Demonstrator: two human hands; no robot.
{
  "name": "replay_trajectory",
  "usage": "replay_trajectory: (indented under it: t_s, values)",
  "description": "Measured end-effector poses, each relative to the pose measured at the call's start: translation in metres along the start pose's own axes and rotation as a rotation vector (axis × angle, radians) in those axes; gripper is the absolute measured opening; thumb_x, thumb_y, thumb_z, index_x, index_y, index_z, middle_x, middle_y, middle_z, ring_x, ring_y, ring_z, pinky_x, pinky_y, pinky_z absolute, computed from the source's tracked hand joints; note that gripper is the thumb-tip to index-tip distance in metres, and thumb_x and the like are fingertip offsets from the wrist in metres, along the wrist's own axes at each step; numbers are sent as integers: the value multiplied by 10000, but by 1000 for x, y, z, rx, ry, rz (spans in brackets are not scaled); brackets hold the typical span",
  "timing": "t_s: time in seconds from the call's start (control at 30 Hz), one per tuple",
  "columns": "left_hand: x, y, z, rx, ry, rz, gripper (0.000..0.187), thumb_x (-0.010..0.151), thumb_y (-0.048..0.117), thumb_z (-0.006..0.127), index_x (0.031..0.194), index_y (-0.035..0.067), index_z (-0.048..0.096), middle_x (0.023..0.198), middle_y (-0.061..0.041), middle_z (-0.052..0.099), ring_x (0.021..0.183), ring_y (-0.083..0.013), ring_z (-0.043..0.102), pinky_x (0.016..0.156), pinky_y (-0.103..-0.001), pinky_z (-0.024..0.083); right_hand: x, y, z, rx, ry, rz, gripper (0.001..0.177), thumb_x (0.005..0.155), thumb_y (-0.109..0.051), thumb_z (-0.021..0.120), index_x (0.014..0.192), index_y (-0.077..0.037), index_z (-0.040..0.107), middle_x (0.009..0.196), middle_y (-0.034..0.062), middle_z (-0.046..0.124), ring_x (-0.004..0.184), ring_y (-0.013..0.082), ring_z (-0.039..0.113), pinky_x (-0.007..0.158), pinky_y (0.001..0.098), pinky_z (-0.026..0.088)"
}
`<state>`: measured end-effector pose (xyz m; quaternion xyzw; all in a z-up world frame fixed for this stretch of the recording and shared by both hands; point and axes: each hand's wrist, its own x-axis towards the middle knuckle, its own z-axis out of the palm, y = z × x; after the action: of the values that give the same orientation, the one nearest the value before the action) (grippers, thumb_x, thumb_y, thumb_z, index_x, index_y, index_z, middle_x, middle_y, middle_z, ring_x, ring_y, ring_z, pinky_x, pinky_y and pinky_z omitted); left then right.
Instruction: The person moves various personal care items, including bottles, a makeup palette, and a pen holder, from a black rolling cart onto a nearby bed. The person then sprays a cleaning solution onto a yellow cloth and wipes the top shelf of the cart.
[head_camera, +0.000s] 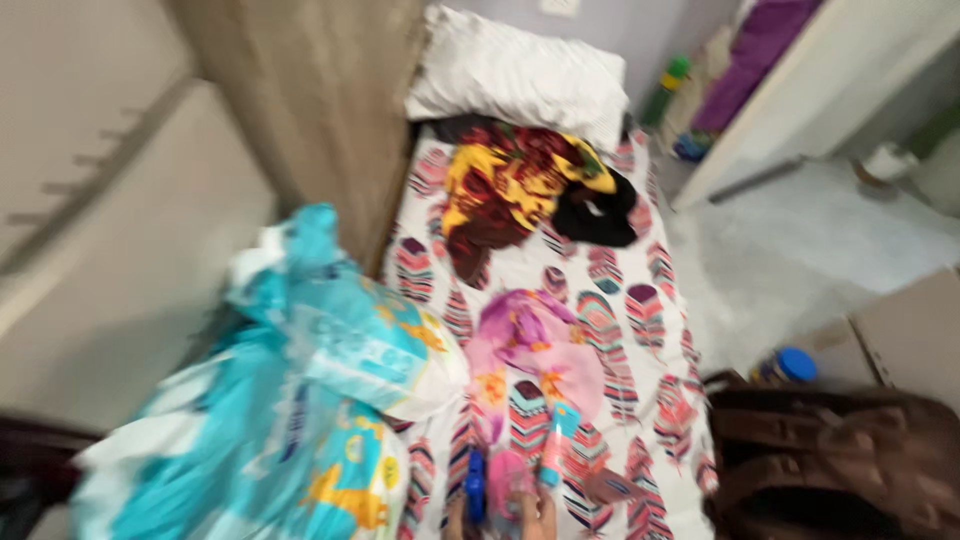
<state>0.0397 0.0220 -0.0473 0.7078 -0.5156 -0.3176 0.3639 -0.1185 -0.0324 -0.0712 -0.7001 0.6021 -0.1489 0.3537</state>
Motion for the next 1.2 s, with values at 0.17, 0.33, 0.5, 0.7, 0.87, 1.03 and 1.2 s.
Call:
replay_trajectory:
  t_s: [0.17, 0.33, 0.5, 0.7, 0.87, 1.03, 1.2]
  values:
    - [-31, 6, -78, 13, 58, 69, 706, 795, -13, 639, 1448, 55, 380, 1321, -271, 600, 1234, -442, 589, 1021, -498, 469, -18, -91, -16, 71, 106, -152, 534, 617, -6, 827, 1115, -155, 707, 1279, 154, 576, 1237, 354, 563, 1009, 414, 486]
    - [-51, 21, -156, 23, 148, 101, 722, 784, -28, 623, 1465, 22, 388, 1363, -278, 573, 1273, -436, 568, 1057, -481, 456, -47, -231, -28, 333, 137, -363, 503, 668, 44, 745, 1118, -181, 735, 1376, 137, 562, 1265, 331, 596, 976, 398, 537]
    - [-61, 54, -264, 35, 353, 154, 728, 793, -20, 634, 1482, 1, 399, 1402, -275, 557, 1315, -423, 554, 1098, -457, 449, -87, -390, -54, 460, -10, -519, 429, 737, 57, 706, 1094, -174, 759, 1357, 112, 624, 1286, 304, 615, 949, 409, 571]
    - [-109, 136, -436, 155, 644, 261, 701, 759, -74, 618, 1438, -18, 450, 1349, -277, 616, 1266, -428, 591, 1056, -478, 450, -139, -564, -98, 515, -190, -736, 362, 784, 15, 717, 1094, -168, 758, 1347, 66, 678, 1234, 269, 682, 943, 400, 591]
    - [-181, 254, -575, 138, 893, 31, 602, 776, -38, 627, 1354, 131, 598, 1246, -131, 711, 1153, -308, 691, 985, -398, 531, -197, -705, -146, 552, -309, -859, 341, 803, -2, 729, 1106, -157, 754, 1330, 59, 678, 1235, 234, 676, 935, 378, 597]
    - [-241, 348, -688, 261, 1173, 65, 485, 819, 1, 650, 1287, 127, 633, 1195, -115, 721, 1145, -311, 679, 963, -405, 519, -260, -822, -195, 560, -406, -869, 316, 823, -40, 727, 1124, -138, 731, 1311, 41, 694, 1198, 197, 695, 918, 360, 604]
    - [-283, 384, -764, 279, 1264, -65, 480, 803, 32, 674, 1271, 125, 625, 1177, -123, 701, 1152, -322, 646, 979, -420, 494, -303, -906, -220, 468, -446, -889, 320, 850, -148, 742, 1167, -114, 712, 1193, 47, 728, 1109, 175, 721, 833, 318, 613]
